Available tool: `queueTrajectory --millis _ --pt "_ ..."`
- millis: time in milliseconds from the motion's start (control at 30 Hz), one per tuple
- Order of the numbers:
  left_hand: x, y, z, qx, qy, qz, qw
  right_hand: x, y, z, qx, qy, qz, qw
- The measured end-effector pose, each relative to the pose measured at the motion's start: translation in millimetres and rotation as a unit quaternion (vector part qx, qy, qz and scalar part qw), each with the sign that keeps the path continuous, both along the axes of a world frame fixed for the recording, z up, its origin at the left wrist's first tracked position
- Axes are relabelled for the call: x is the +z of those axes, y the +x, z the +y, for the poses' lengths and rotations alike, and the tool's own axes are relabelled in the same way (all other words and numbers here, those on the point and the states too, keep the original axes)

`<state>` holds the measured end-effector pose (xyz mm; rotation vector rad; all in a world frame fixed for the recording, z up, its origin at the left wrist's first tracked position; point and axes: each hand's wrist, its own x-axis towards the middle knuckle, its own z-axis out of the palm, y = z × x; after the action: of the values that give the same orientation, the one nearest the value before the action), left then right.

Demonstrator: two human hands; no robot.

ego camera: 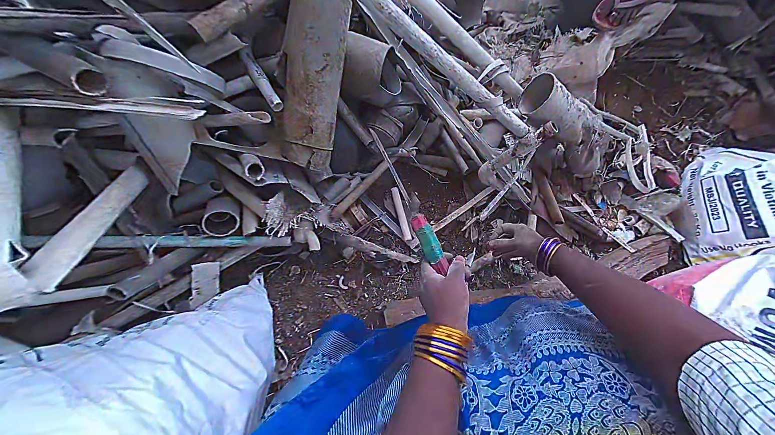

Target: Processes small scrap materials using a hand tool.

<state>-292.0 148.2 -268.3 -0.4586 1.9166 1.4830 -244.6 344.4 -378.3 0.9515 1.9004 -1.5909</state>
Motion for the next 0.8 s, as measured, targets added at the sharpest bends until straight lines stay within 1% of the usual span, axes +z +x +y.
queueTrajectory --millis 33,67,100,167,233,300,367,400,433,467,533,600,667,700,733,767,800 --pt "0.8 0.7 -0.1 -0.033 -0.007 0.003 0.999 20.4 5.9 -5.4 -0.078 -0.057 0.015 0.995" --pt "1.3 2.1 -0.5 -0.063 -0.005 0.009 0.998 37.7 12.3 -9.1 -0.124 -0.1 0.042 0.986" --pt "2.9 4.4 -1.0 -0.091 0.004 0.019 0.996 53.6 20.2 -12.3 -0.143 -0.134 0.085 0.977" --pt "10.7 10.3 -2.1 -0.134 0.039 0.038 0.99 83.0 37.8 -19.8 -0.129 -0.17 0.205 0.955" --pt "25.1 19.6 -4.6 -0.152 0.088 0.046 0.983 111.6 55.2 -31.5 -0.085 -0.151 0.318 0.932" --pt "43.2 33.1 -9.6 -0.146 0.166 0.029 0.975 131.9 72.6 -43.6 -0.052 -0.107 0.398 0.909" --pt "54.0 48.6 -15.3 -0.152 0.236 0.031 0.959 147.8 92.6 -57.2 -0.032 -0.031 0.434 0.9" --pt "56.1 55.0 -18.3 -0.169 0.249 0.049 0.952 154.9 102.6 -66.0 -0.034 -0.004 0.441 0.897" --pt "56.9 59.6 -23.2 -0.198 0.244 0.072 0.947 160.2 112.3 -76.8 -0.046 0.004 0.447 0.893" --pt "58.5 64.9 -30.5 -0.238 0.22 0.103 0.941 163.1 122.9 -89.6 -0.067 -0.008 0.452 0.889" --pt "71.4 77.1 -46.9 -0.337 0.143 0.165 0.916 167.0 141.8 -114.7 -0.12 -0.045 0.447 0.885" --pt "91.3 93.5 -61.8 -0.449 0.068 0.196 0.869 165.3 158.9 -133.6 -0.129 -0.059 0.427 0.893" --pt "106.3 108.2 -72.6 -0.55 -0.014 0.213 0.807 163.8 172.2 -153.6 -0.126 -0.008 0.391 0.912" --pt "110.8 115.2 -78.9 -0.57 -0.035 0.224 0.79 163.0 175.4 -163.8 -0.146 0.005 0.379 0.914" --pt "113.8 121.1 -86.1 -0.573 -0.049 0.232 0.785 163.1 177.7 -172.5 -0.168 -0.002 0.381 0.909" --pt "117.4 126.5 -94.4 -0.566 -0.055 0.234 0.789 164.4 179.9 -179.4 -0.188 -0.027 0.401 0.896" --pt "122.7 129.8 -103.2 -0.556 -0.061 0.231 0.796 167.9 180.0 -183.7 -0.213 -0.059 0.433 0.874"
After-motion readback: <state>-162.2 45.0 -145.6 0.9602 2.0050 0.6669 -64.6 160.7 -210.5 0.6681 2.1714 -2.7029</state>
